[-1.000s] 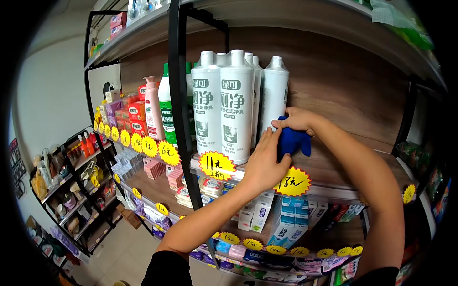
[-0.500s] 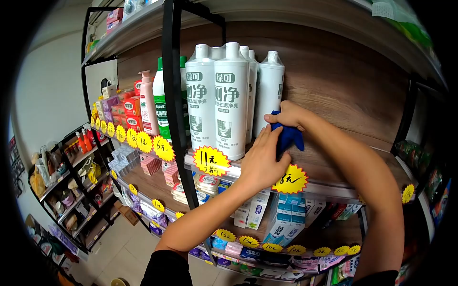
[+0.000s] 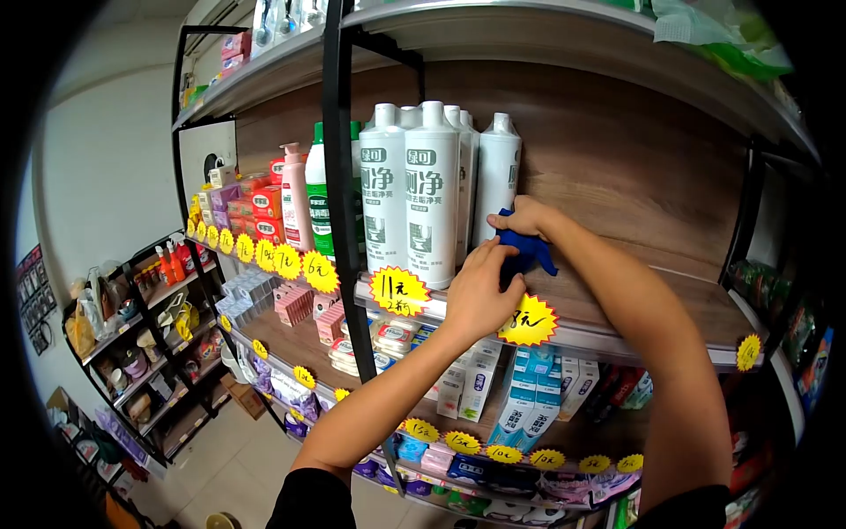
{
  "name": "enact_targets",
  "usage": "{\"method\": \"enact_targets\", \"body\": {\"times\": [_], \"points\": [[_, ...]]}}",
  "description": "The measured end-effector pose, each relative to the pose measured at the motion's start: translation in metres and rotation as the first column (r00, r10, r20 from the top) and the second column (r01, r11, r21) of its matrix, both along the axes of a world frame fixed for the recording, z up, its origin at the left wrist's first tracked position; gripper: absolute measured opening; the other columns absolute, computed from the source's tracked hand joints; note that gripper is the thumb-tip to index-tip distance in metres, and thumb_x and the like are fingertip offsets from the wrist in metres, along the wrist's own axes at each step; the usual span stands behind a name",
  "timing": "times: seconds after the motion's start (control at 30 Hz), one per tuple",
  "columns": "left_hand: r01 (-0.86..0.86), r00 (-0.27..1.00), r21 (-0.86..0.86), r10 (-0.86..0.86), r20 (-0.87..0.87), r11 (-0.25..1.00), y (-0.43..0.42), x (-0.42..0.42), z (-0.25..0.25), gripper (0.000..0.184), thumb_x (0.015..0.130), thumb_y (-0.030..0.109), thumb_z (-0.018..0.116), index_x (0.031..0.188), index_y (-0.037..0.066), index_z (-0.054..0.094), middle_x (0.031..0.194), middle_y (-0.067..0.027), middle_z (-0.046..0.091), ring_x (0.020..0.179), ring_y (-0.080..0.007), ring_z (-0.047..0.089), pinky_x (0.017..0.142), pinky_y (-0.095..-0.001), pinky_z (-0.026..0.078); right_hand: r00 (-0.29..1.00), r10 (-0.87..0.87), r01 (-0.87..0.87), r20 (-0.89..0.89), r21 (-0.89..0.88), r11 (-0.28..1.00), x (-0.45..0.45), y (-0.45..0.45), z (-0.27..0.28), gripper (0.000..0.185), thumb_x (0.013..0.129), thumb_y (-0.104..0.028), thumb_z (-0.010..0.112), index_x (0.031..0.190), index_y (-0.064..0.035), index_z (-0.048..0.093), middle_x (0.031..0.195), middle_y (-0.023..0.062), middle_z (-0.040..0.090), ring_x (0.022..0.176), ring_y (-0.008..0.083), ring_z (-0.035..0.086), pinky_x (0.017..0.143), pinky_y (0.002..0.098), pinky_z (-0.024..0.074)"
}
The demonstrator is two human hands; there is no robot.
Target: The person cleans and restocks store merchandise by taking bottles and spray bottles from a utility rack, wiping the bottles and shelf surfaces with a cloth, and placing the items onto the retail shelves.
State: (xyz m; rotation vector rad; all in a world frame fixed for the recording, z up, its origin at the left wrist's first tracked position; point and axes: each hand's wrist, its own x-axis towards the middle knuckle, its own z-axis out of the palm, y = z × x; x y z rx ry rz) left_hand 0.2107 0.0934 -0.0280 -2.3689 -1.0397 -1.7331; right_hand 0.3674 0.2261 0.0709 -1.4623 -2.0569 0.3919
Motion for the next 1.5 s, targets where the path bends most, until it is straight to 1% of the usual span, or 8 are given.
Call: {"method": "enact_targets", "body": {"times": [0.3, 0.6, 0.77, 1.0, 1.07, 1.3, 1.43, 1.5], "points": [[0.096, 0.991, 0.126, -0.107, 0.08, 0.987, -0.019, -0.014, 0.001, 0.03, 0.089, 0.014, 0.064, 0.117, 0.004, 0.063, 0.133, -0.0204, 0.059, 0.126, -0.0374, 0.054, 0.106, -0.0419, 0.042, 0.986, -0.128, 0.105, 0.107, 0.195, 0.975, 0.028, -0.007, 0.015, 0.08, 0.069, -0.054, 0.086, 0.111, 0.0115, 0.068, 0.102, 0.023, 0.071, 0.092, 0.0308, 0.068, 0.085, 0.0383, 0.0529], [0.278, 0.947, 0.047, -0.282, 0.151, 0.959, -0.139, -0.049, -0.057, 0.038, 0.087, 0.01, 0.068, 0.123, 0.002, 0.059, 0.128, -0.0188, 0.06, 0.122, -0.0359, 0.056, 0.104, -0.0412, 0.042, 0.753, 0.23, -0.042, -0.617, 0.303, 0.952, 0.023, -0.216, 0.071, 0.025, 0.094, -0.027, 0.069, 0.097, -0.0028, 0.066, 0.086, 0.0071, 0.067, 0.076, 0.0145, 0.065, 0.072, 0.0298, 0.0534], [0.689, 0.701, -0.257, -0.532, 0.475, 0.678, -0.17, -0.058, -0.156, 0.067, 0.087, 0.009, 0.072, 0.146, 0.003, 0.04, 0.142, -0.0189, 0.051, 0.132, -0.0287, 0.05, 0.111, -0.0387, 0.037, 0.961, 0.115, 0.003, -0.25, 0.427, 0.904, -0.006, -0.316, -0.077, 0.023, 0.089, -0.027, 0.073, 0.094, -0.0055, 0.069, 0.089, 0.0091, 0.069, 0.084, 0.0193, 0.067, 0.079, 0.0332, 0.0529], [0.894, 0.375, -0.433, -0.341, 0.862, -0.11, -0.212, -0.104, -0.261, 0.091, 0.09, 0.012, 0.074, 0.158, 0.005, 0.014, 0.152, -0.0114, 0.033, 0.14, -0.0226, 0.035, 0.116, -0.0367, 0.028, 0.739, -0.317, 0.438, -0.595, 0.066, 0.897, -0.101, -0.35, -0.308, 0.021, 0.088, -0.022, 0.075, 0.094, -0.0026, 0.069, 0.086, 0.0109, 0.071, 0.08, 0.0185, 0.067, 0.077, 0.0319, 0.0518], [0.869, 0.457, -0.484, -0.541, 0.706, 0.102, -0.204, -0.114, -0.279, 0.081, 0.093, 0.014, 0.072, 0.155, 0.005, 0.02, 0.145, -0.0099, 0.04, 0.131, -0.0208, 0.044, 0.11, -0.0345, 0.036, 0.767, -0.301, 0.418, -0.566, 0.085, 0.905, -0.119, -0.357, -0.335, 0.02, 0.088, -0.021, 0.075, 0.095, -0.0031, 0.068, 0.09, 0.0119, 0.069, 0.086, 0.0219, 0.067, 0.081, 0.0331, 0.0506], [0.858, 0.49, -0.513, -0.242, 0.837, -0.036, -0.197, -0.153, -0.303, 0.052, 0.096, 0.016, 0.068, 0.14, 0.004, 0.044, 0.121, -0.0062, 0.06, 0.104, -0.0139, 0.06, 0.091, -0.0284, 0.05, 0.87, -0.054, -0.045, -0.491, -0.188, 0.981, -0.131, -0.357, -0.307, 0.051, 0.086, -0.033, 0.077, 0.126, -0.0066, 0.059, 0.118, 0.0176, 0.064, 0.11, 0.033, 0.063, 0.098, 0.0378, 0.0472], [0.901, 0.433, -0.433, -0.116, 0.894, 0.023, -0.186, -0.168, -0.296, 0.042, 0.094, 0.009, 0.068, 0.132, 0.001, 0.054, 0.114, -0.0061, 0.067, 0.103, -0.0145, 0.064, 0.09, -0.0291, 0.052, 0.97, -0.242, 0.24, 0.004, 0.119, 0.963, -0.099, -0.354, -0.191, 0.054, 0.086, -0.035, 0.076, 0.13, -0.0086, 0.06, 0.125, 0.0136, 0.065, 0.118, 0.0317, 0.063, 0.1, 0.0415, 0.0492], [0.899, 0.439, -0.436, -0.07, 0.896, 0.048, -0.183, -0.176, -0.297, 0.041, 0.093, 0.006, 0.067, 0.132, 0.002, 0.054, 0.115, -0.0074, 0.067, 0.103, -0.017, 0.065, 0.091, -0.0318, 0.053, 0.907, -0.174, 0.269, -0.383, 0.209, 0.94, -0.079, -0.326, -0.113, 0.032, 0.095, -0.021, 0.068, 0.122, -0.0052, 0.061, 0.111, 0.0092, 0.069, 0.095, 0.0208, 0.07, 0.08, 0.0323, 0.0564]]}}
